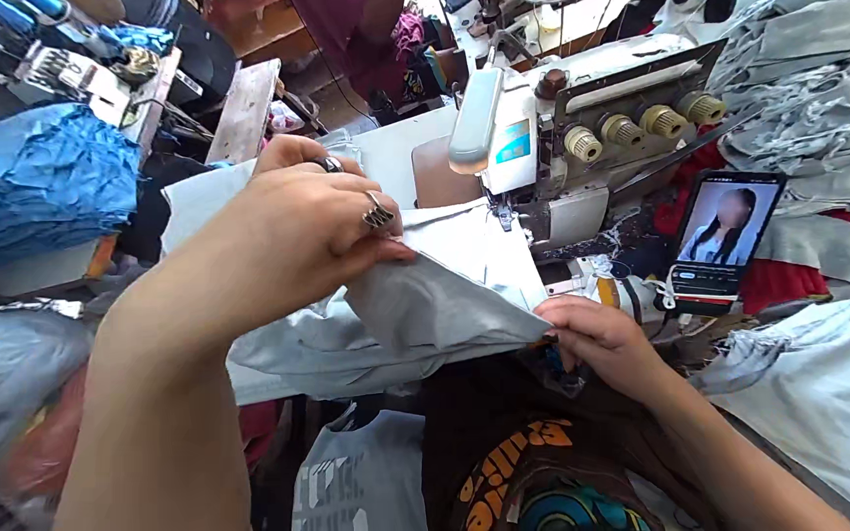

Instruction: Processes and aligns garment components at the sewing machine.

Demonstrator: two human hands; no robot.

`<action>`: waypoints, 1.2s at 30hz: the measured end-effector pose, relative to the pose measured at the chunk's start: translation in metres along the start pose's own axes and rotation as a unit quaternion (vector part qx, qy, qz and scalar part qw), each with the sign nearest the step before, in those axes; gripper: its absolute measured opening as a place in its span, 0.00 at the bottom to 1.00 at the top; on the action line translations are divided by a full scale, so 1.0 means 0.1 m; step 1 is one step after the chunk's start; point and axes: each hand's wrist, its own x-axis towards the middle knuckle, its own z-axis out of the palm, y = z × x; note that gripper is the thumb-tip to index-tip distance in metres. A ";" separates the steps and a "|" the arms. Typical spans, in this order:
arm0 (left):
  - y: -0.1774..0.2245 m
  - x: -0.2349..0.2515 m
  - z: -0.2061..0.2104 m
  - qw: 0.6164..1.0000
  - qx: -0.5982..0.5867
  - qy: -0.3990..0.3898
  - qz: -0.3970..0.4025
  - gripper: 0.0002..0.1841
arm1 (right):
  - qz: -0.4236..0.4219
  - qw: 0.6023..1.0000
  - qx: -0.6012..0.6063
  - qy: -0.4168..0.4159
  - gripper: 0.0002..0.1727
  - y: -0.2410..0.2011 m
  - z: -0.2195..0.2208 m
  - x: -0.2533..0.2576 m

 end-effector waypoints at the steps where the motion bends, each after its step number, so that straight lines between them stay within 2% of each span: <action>1: -0.06 0.04 0.02 0.999 -0.034 0.005 0.002 0.16 | -0.003 1.000 -0.001 0.002 0.12 0.01 0.00 0.03; 5: -0.25 0.15 -0.01 0.985 -0.171 0.039 0.001 0.09 | 0.000 1.000 0.007 0.011 0.12 0.11 -0.01 0.24; 8: -0.22 0.21 0.01 0.971 -0.236 0.037 0.031 0.08 | 0.004 1.000 0.012 0.022 0.12 0.18 -0.02 0.34; 13: 0.10 0.35 0.16 0.978 -0.200 0.003 0.061 0.11 | 0.005 0.999 0.022 0.036 0.12 0.26 -0.01 0.39; 18: 0.32 0.45 0.42 0.991 -0.125 0.002 0.042 0.11 | 0.011 0.998 0.020 0.056 0.11 0.29 0.01 0.45; 21: 0.44 0.53 0.58 0.994 -0.102 -0.025 0.012 0.11 | 0.015 0.998 0.018 0.063 0.10 0.30 0.01 0.48; 25: 0.41 0.54 0.88 0.996 -0.083 0.024 -0.002 0.10 | 0.021 0.996 0.007 0.088 0.10 0.31 0.04 0.51; 28: 0.46 0.50 0.96 0.993 -0.089 0.062 -0.041 0.09 | 0.015 0.994 -0.025 0.102 0.10 0.32 0.06 0.49; 30: 0.61 0.46 0.94 0.991 -0.098 0.058 -0.064 0.09 | -0.004 0.992 -0.065 0.107 0.11 0.32 0.07 0.41; 33: 0.98 0.36 0.98 0.990 -0.104 0.059 -0.068 0.09 | -0.090 0.981 -0.131 0.107 0.10 0.24 0.10 0.25; 36: 1.29 0.28 1.10 0.990 -0.058 0.095 -0.083 0.09 | -0.171 0.948 -0.241 0.117 0.10 0.14 0.14 0.13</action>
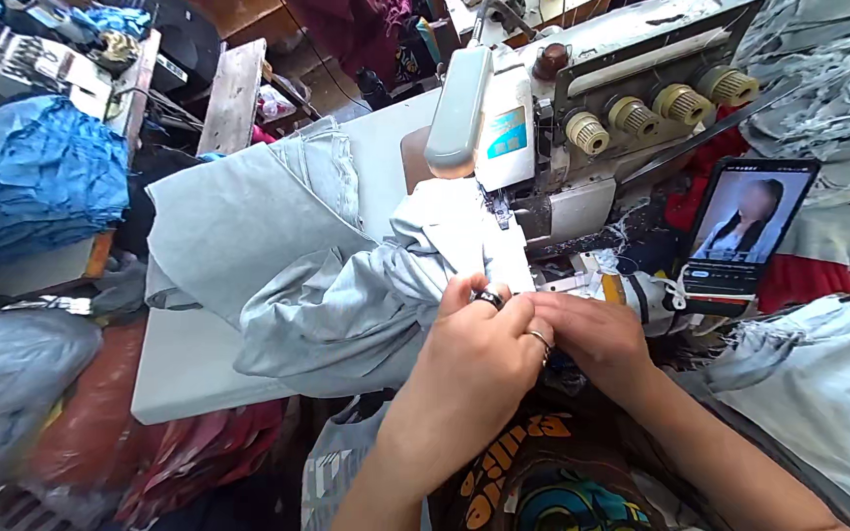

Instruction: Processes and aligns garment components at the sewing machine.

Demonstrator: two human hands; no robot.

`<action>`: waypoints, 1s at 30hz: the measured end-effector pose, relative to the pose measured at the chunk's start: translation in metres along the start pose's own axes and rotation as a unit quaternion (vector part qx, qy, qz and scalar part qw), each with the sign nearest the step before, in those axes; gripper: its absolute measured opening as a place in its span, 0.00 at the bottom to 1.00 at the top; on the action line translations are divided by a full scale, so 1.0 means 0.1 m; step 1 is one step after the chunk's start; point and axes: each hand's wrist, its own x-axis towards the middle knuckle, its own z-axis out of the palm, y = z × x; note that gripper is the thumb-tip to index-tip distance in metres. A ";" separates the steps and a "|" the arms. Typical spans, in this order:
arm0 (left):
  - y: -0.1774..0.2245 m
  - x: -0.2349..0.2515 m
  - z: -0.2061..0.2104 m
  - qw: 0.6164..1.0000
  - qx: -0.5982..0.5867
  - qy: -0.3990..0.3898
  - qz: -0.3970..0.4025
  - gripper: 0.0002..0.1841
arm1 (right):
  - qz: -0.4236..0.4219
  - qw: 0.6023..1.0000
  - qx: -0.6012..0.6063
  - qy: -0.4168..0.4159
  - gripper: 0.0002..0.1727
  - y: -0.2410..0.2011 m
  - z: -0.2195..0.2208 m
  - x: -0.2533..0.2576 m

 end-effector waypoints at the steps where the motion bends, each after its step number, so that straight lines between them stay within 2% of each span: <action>1: 0.04 -0.03 0.04 1.000 0.016 0.017 -0.007 0.09 | -0.016 0.999 -0.029 0.001 0.10 -0.02 -0.01 -0.02; 8: 0.00 -0.04 0.17 0.994 0.036 0.075 -0.073 0.08 | -0.003 0.997 -0.073 0.000 0.10 0.02 0.05 0.08; 16: -0.19 0.09 0.47 0.975 0.055 0.151 -0.152 0.06 | 0.029 0.994 -0.097 0.045 0.13 0.26 0.21 0.28; 24: -0.20 -0.03 0.69 0.966 0.039 0.169 -0.193 0.03 | 0.047 0.992 -0.108 0.042 0.12 0.22 0.26 0.24; 30: -0.36 0.04 0.74 0.960 0.033 0.185 -0.206 0.08 | 0.028 0.992 -0.098 0.074 0.15 0.36 0.42 0.11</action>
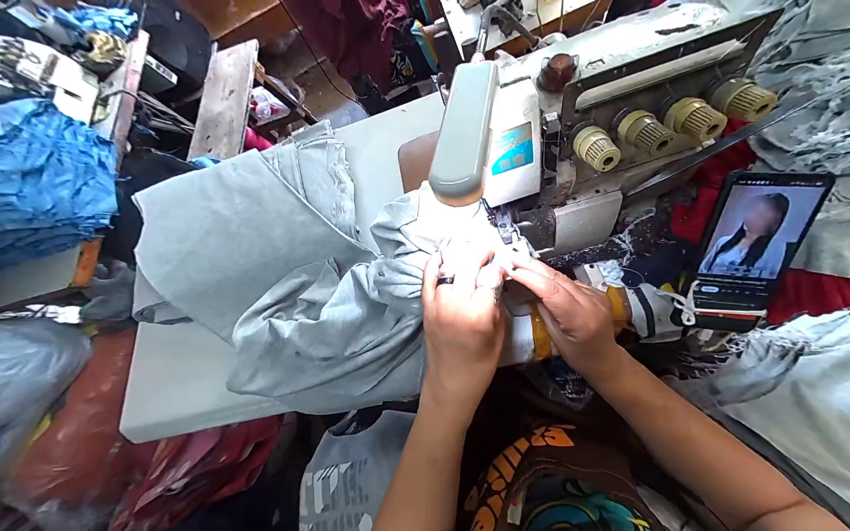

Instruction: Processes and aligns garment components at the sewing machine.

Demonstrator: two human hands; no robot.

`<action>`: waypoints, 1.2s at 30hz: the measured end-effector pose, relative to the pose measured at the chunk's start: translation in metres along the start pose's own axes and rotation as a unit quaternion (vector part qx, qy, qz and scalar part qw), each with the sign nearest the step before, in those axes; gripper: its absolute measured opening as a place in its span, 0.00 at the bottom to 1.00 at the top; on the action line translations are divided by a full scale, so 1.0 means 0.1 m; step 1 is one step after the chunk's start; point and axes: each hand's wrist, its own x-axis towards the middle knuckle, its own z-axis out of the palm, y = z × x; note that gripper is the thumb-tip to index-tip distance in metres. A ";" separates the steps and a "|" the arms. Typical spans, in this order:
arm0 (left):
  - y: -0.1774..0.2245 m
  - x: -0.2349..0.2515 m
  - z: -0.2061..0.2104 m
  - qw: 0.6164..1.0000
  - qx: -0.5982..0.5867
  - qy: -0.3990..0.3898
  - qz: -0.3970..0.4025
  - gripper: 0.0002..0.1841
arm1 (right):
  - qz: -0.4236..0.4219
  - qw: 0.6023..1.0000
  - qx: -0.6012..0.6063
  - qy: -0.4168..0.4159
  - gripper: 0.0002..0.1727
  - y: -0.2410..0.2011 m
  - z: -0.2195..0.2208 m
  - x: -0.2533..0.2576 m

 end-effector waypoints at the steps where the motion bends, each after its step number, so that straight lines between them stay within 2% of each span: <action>1: -0.04 0.07 0.00 1.000 -0.014 -0.001 -0.001 0.08 | -0.002 1.000 -0.003 0.003 0.15 0.01 0.01 -0.02; 5: -0.35 0.41 0.08 0.998 -0.055 -0.029 -0.007 0.12 | 0.000 1.000 -0.019 0.004 0.16 0.00 0.02 -0.02; 7: -0.49 0.56 0.08 0.997 -0.040 -0.049 -0.037 0.13 | -0.002 1.000 -0.025 0.002 0.16 0.00 0.01 -0.01; 9: -0.60 0.59 0.00 0.998 -0.006 -0.029 -0.063 0.11 | -0.002 1.000 -0.029 -0.003 0.17 -0.01 -0.01 0.00; 14: -0.62 0.04 -0.40 0.995 0.028 0.047 -0.079 0.08 | -0.010 1.000 0.003 -0.011 0.14 -0.11 -0.02 -0.10; 17: -0.49 -0.30 -0.56 0.989 0.038 0.106 -0.097 0.08 | -0.063 0.992 0.009 -0.113 0.11 -0.28 0.21 -0.18; 19: -0.40 -0.48 -0.56 0.985 0.047 0.134 -0.100 0.08 | -0.065 0.982 0.004 -0.179 0.12 -0.32 0.48 -0.13; 22: -0.28 -0.70 -0.50 0.984 0.048 0.137 -0.108 0.09 | -0.066 0.975 -0.043 -0.209 0.12 -0.28 0.78 -0.06; 24: -0.25 -0.85 -0.46 0.985 0.040 0.125 -0.116 0.10 | -0.074 0.972 -0.076 -0.210 0.10 -0.27 0.84 -0.08; 27: -0.25 -1.04 -0.42 0.988 0.017 0.100 -0.118 0.08 | -0.040 0.967 -0.103 -0.229 0.10 -0.26 0.71 -0.15; 31: -0.26 -1.15 -0.32 0.989 -0.010 0.092 -0.116 0.07 | 0.026 0.951 -0.149 -0.271 0.18 -0.32 0.39 -0.20; 34: -0.24 -1.17 -0.27 0.989 -0.018 0.088 -0.121 0.07 | -0.005 0.932 -0.241 -0.272 0.14 -0.35 0.26 -0.26; 36: -0.23 -1.18 -0.26 0.989 -0.016 0.090 -0.120 0.06 | -0.014 0.941 -0.223 -0.255 0.14 -0.30 0.20 -0.27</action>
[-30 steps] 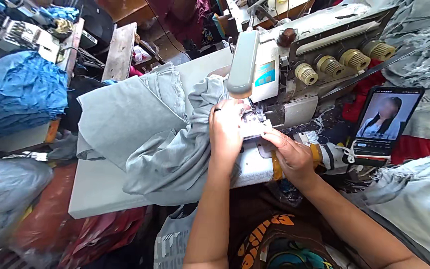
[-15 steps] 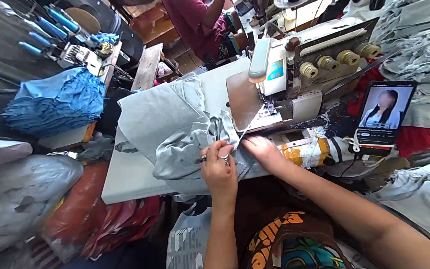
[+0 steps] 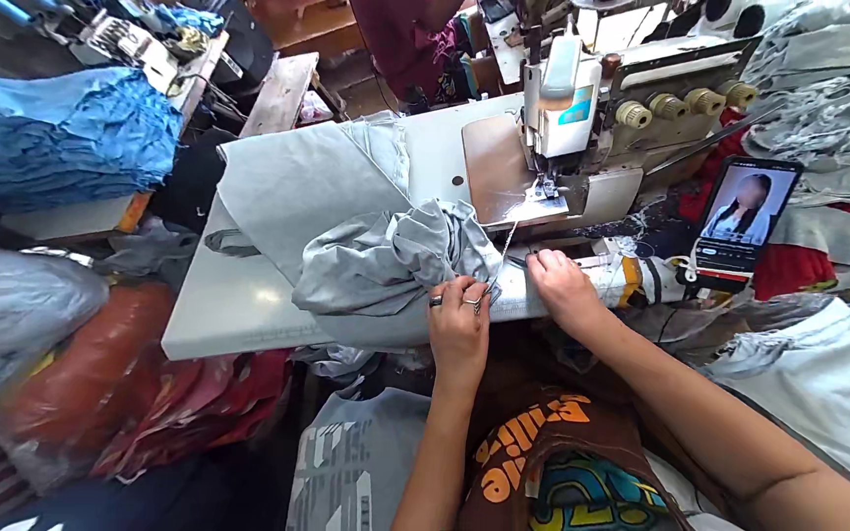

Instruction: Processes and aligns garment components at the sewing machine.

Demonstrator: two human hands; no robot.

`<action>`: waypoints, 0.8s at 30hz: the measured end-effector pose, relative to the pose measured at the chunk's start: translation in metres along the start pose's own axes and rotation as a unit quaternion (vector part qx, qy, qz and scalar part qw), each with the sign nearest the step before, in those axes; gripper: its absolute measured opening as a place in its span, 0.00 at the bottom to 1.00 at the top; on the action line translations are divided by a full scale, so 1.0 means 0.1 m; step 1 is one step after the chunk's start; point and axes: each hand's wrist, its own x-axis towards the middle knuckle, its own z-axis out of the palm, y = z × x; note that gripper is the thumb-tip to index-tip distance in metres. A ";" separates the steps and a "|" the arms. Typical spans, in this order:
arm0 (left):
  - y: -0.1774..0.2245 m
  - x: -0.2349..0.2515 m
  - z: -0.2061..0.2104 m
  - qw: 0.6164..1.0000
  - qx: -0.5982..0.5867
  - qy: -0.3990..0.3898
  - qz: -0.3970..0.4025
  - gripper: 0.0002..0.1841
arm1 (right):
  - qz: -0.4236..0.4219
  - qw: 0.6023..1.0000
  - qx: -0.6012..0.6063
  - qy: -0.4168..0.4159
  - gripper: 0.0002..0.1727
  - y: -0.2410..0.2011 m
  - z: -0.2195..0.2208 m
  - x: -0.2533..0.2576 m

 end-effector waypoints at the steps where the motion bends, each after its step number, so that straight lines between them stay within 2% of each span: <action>1: 0.00 0.00 -0.01 1.000 0.000 0.001 0.000 0.06 | 0.015 0.999 0.044 0.007 0.14 0.04 -0.03 0.00; 3: 0.00 0.00 -0.04 1.000 0.000 0.004 0.001 0.06 | 0.100 0.981 0.165 -0.002 0.15 0.06 -0.15 0.04; 5: -0.01 -0.02 -0.06 1.000 -0.001 0.009 0.001 0.06 | 0.189 0.929 0.317 -0.038 0.17 0.06 -0.23 0.03; 8: -0.02 -0.04 -0.03 1.000 -0.002 0.011 0.004 0.06 | 0.216 0.825 0.516 -0.080 0.22 -0.04 -0.18 -0.01; 10: -0.02 -0.04 -0.03 1.000 -0.001 0.008 0.004 0.06 | 0.252 0.751 0.604 -0.087 0.18 -0.14 -0.18 0.01; 12: -0.01 -0.03 -0.03 1.000 -0.002 0.008 0.002 0.06 | 0.275 0.719 0.634 -0.074 0.15 -0.19 -0.20 0.05; 17: 0.00 -0.04 -0.03 1.000 -0.003 0.001 0.005 0.06 | 0.250 0.720 0.644 -0.065 0.10 -0.27 -0.18 0.15; 19: -0.01 -0.04 -0.05 1.000 0.000 -0.011 0.017 0.06 | 0.226 0.738 0.634 -0.047 0.11 -0.27 -0.15 0.15; 21: -0.04 -0.05 -0.18 0.998 0.008 -0.055 0.034 0.07 | 0.203 0.760 0.616 -0.039 0.12 -0.23 -0.18 0.11; 24: -0.18 -0.08 -0.50 0.979 0.013 -0.194 0.067 0.06 | 0.207 0.773 0.598 -0.051 0.14 -0.11 -0.30 0.05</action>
